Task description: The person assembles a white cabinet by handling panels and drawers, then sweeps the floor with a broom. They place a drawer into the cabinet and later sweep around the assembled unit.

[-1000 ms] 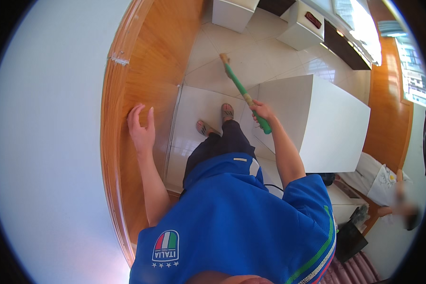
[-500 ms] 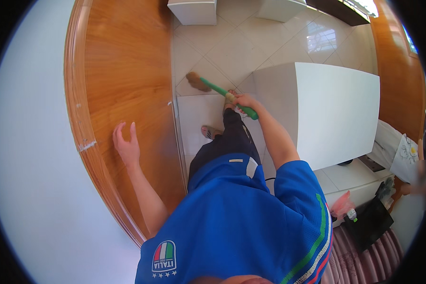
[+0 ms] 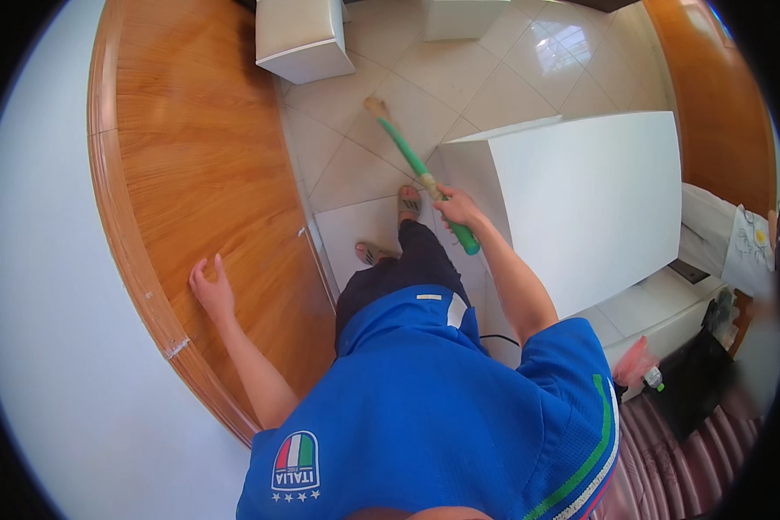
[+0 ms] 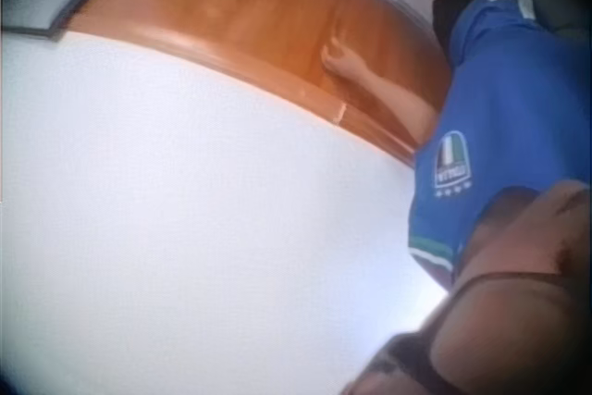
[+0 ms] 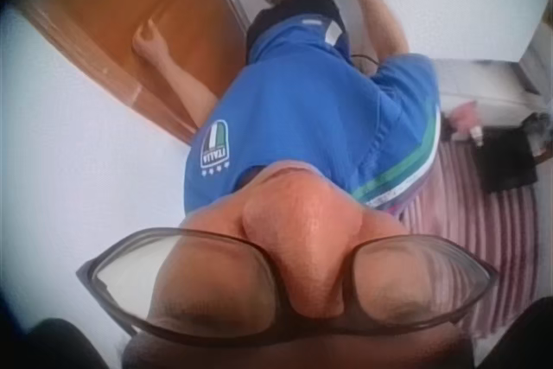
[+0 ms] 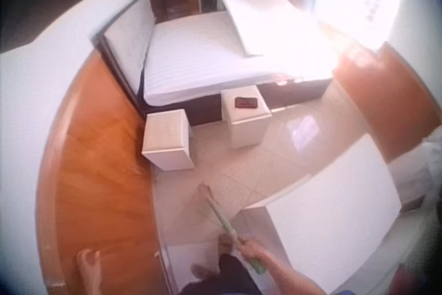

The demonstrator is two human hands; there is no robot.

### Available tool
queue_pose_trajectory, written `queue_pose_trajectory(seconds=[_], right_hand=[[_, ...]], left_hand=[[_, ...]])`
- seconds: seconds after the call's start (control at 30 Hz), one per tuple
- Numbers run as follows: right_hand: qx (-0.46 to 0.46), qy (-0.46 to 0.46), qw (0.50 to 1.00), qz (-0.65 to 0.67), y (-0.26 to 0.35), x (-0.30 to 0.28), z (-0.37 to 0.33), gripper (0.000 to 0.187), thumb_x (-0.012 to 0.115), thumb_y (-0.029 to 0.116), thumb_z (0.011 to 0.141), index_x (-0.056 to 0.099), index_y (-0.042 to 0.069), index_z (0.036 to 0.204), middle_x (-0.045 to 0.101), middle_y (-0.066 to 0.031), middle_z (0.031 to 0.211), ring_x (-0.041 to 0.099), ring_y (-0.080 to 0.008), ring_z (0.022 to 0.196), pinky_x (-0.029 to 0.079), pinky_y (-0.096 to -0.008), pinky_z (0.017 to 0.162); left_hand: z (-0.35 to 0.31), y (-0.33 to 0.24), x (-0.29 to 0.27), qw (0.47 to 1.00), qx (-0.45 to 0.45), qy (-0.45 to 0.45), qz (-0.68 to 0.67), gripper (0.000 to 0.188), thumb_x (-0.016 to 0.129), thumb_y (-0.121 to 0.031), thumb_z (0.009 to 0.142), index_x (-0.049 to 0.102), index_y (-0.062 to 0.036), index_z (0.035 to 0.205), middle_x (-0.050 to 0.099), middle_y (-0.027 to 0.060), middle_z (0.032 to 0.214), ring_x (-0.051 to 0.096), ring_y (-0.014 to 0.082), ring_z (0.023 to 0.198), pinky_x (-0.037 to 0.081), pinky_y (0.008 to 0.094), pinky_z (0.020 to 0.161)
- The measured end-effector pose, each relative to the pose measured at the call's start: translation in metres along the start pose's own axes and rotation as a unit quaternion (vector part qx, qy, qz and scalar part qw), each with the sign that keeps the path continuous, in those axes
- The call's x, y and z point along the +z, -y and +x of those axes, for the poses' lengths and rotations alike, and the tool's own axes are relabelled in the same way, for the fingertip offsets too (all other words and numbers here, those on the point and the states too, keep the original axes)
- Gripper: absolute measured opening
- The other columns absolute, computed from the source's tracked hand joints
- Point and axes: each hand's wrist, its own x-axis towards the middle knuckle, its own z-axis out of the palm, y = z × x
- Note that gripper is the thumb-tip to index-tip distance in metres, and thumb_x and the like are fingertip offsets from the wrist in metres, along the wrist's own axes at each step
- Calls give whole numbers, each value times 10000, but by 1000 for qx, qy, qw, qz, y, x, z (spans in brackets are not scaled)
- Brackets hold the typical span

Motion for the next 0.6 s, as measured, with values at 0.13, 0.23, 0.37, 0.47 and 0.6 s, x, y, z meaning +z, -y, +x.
queue_pose_trajectory(seconds=[0.13, 0.23, 0.37, 0.47, 0.6], right_hand=[[36, 121, 992, -10, -1, 52, 4, 658, 658, 155, 932, 449, 198, 1554, 630, -93, 745, 598, -175, 540, 532, -355, 493], [52, 158, 986, 17, -22, 78, 47, 577, 671, 131, 907, 547, 137, 1471, 652, -115, 741, 621, -188, 535, 534, -368, 474], [98, 127, 987, -14, -24, 44, 83, 560, 664, 150, 918, 547, 148, 1466, 638, -101, 770, 603, -180, 553, 528, -352, 489], [91, 32, 994, 52, -24, -5, 78, 279, 635, 111, 910, 668, 66, 1182, 659, -123, 759, 643, -215, 579, 536, -386, 488], [64, -116, 991, -12, -9, -16, 76, 317, 633, 112, 905, 666, 72, 1218, 658, -124, 754, 641, -220, 564, 537, -400, 487]], left_hand=[[10, 12, 4, 1000, 15, 0, -5, 516, 682, -449, 967, 634, -24, 1256, 563, 169, 1364, 495, 337, 1308, 393, 445, 1118], [15, 14, 4, 999, 34, -1, -26, 496, 692, -416, 969, 632, -11, 1250, 570, 173, 1358, 504, 339, 1301, 401, 446, 1112], [15, 36, 2, 996, 44, -1, -74, 476, 696, -383, 973, 630, 4, 1242, 568, 176, 1366, 511, 338, 1301, 409, 442, 1108], [11, 40, 4, 994, 76, -6, -85, 463, 698, -367, 975, 628, 7, 1239, 564, 178, 1371, 508, 336, 1309, 408, 441, 1110], [5, 34, -2, 991, 82, 1, -107, 436, 706, -338, 973, 622, -2, 1239, 555, 182, 1378, 507, 342, 1309, 406, 444, 1110]])
